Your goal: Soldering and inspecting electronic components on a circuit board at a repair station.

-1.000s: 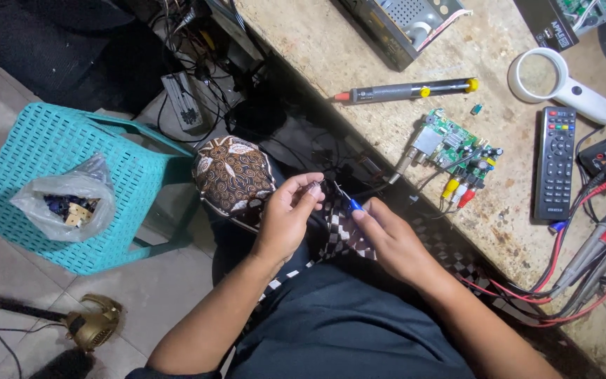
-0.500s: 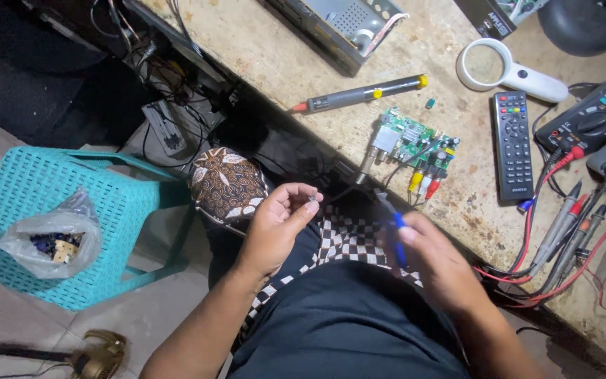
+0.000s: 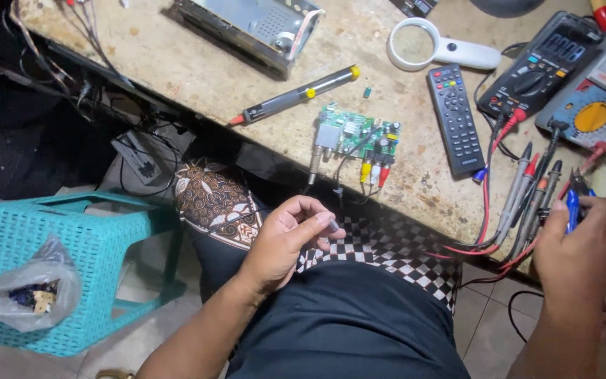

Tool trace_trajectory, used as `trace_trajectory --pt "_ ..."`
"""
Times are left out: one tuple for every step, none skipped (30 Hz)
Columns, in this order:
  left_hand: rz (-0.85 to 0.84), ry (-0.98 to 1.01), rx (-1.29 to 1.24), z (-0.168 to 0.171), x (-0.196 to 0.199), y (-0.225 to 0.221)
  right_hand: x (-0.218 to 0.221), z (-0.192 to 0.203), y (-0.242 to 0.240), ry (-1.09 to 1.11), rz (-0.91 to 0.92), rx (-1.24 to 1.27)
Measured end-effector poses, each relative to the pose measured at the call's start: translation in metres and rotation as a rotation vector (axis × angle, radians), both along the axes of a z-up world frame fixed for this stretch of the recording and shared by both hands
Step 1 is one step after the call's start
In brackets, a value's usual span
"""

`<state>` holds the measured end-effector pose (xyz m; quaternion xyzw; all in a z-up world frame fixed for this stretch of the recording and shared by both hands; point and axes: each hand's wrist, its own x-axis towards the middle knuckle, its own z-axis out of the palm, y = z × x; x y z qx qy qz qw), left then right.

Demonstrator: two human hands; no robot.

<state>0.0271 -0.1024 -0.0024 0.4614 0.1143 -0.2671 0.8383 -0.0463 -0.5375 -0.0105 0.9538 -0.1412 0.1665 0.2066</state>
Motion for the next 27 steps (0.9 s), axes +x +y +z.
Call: trace_trajectory --pt "-0.012 -0.003 0.001 0.007 0.001 -0.005 0.001 0.012 0.016 -0.003 -0.012 0.001" --pt "-0.024 0.036 0.000 0.014 0.001 -0.010 0.004 0.025 0.033 -0.084 0.057 0.033" --pt "-0.035 0.075 -0.001 0.020 0.002 -0.014 0.007 0.039 0.050 -0.165 0.126 0.064" --pt "-0.040 0.074 0.003 0.020 0.002 -0.020 0.010 0.047 0.073 -0.166 0.121 0.067" --pt "-0.038 0.077 -0.006 0.020 0.002 -0.026 0.013 0.056 0.095 -0.193 0.272 0.294" --pt "-0.040 0.078 -0.015 0.020 0.003 -0.031 0.016 0.064 0.118 -0.224 0.422 0.524" --pt "-0.048 0.076 -0.009 0.021 0.002 -0.038 0.018 0.070 0.141 -0.229 0.415 0.528" --pt "-0.034 0.108 -0.035 0.022 0.001 -0.046 0.021 0.076 0.163 -0.086 0.533 0.859" --pt "-0.020 0.139 -0.061 0.023 0.001 -0.053 0.024 0.082 0.185 0.067 0.655 1.190" --pt "-0.028 0.137 -0.058 0.023 0.000 -0.058 0.025 0.073 0.191 0.059 0.650 1.191" --pt "-0.034 0.146 -0.077 0.023 0.000 -0.062 0.026 0.064 0.198 -0.010 0.707 1.165" --pt "-0.038 0.155 -0.096 0.022 0.000 -0.066 0.029 0.055 0.205 -0.078 0.767 1.137" --pt "-0.043 0.152 -0.094 0.022 0.001 -0.068 0.032 0.054 0.204 -0.085 0.763 1.137" --pt "-0.037 0.103 -0.086 0.021 0.002 -0.070 0.036 0.054 0.204 -0.114 0.765 1.224" --pt "-0.030 0.054 -0.079 0.020 0.003 -0.072 0.041 0.053 0.204 -0.144 0.766 1.310" --pt "-0.031 0.056 -0.076 0.021 0.004 -0.073 0.042 0.053 0.203 -0.145 0.764 1.314" --pt "-0.029 0.053 -0.055 0.021 0.006 -0.073 0.043 0.052 0.202 -0.184 0.782 1.321" --pt "-0.026 0.051 -0.037 0.021 0.007 -0.074 0.044 0.052 0.201 -0.220 0.801 1.326" --pt "-0.026 0.055 -0.036 0.021 0.009 -0.073 0.046 0.053 0.200 -0.218 0.799 1.328" --pt "-0.057 0.037 -0.020 0.020 0.011 -0.073 0.048 0.054 0.200 -0.222 0.794 1.333" --pt "-0.089 0.019 -0.004 0.020 0.013 -0.072 0.050 0.054 0.199 -0.226 0.790 1.338" --pt "-0.087 0.021 -0.002 0.022 0.017 -0.070 0.052 0.050 0.197 -0.223 0.790 1.341" --pt "-0.001 -0.067 0.136 0.025 0.021 -0.069 0.055 0.045 0.194 -0.299 0.666 1.367" --pt "0.085 -0.154 0.273 0.027 0.025 -0.067 0.057 0.040 0.191 -0.373 0.539 1.387" --pt "0.086 -0.152 0.273 0.028 0.032 -0.060 0.065 0.041 0.186 -0.370 0.539 1.387" --pt "0.210 -0.473 0.620 0.029 0.038 -0.052 0.072 0.042 0.181 -0.343 0.482 1.417" --pt "0.332 -0.796 0.965 0.029 0.045 -0.045 0.079 0.043 0.176 -0.315 0.425 1.446"
